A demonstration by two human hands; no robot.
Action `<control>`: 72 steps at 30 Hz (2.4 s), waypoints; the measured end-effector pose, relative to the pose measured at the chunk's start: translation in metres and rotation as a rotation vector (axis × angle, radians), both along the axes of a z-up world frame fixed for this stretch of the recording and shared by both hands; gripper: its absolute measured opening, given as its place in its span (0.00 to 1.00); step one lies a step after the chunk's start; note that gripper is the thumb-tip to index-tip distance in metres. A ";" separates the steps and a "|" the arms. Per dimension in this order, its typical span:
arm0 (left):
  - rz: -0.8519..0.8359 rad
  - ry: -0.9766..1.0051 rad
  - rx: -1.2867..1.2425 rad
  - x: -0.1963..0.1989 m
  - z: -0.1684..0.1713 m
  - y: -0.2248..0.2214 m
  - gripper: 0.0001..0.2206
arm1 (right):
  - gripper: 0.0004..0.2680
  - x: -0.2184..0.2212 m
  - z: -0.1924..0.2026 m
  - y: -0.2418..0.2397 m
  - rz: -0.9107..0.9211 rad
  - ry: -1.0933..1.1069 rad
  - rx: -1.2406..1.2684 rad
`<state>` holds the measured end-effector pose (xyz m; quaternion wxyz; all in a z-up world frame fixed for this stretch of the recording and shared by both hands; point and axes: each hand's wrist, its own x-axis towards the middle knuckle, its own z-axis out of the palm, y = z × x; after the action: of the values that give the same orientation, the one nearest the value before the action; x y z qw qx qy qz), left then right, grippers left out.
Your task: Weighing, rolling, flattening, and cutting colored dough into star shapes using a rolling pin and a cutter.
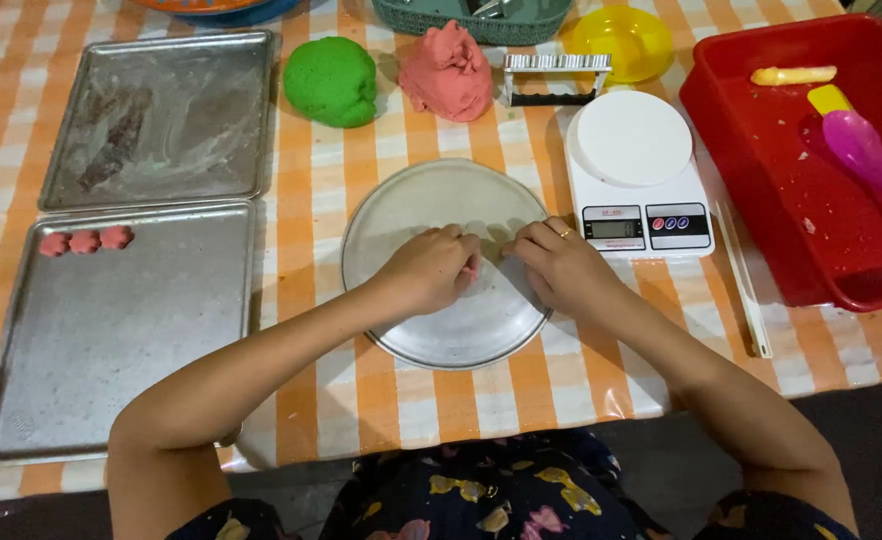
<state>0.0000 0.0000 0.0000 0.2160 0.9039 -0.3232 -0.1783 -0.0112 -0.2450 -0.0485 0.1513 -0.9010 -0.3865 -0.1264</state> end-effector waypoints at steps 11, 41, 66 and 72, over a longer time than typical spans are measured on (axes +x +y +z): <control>0.159 0.073 -0.455 0.017 0.051 0.100 0.10 | 0.09 0.002 -0.005 -0.001 0.044 -0.009 0.036; 1.052 -0.066 -0.066 0.029 -0.037 0.387 0.07 | 0.14 0.006 -0.018 -0.008 0.120 -0.034 0.077; 0.872 -0.157 0.125 0.001 -0.019 0.359 0.17 | 0.14 0.003 -0.012 -0.005 0.102 -0.020 0.081; 0.805 -0.337 0.116 0.009 -0.042 0.368 0.08 | 0.14 0.009 -0.024 -0.010 0.123 -0.040 0.077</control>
<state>0.0090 0.3680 -0.0416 0.1613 0.9849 0.0346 0.0522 -0.0024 -0.2551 -0.0726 0.1857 -0.8664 -0.4387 -0.1496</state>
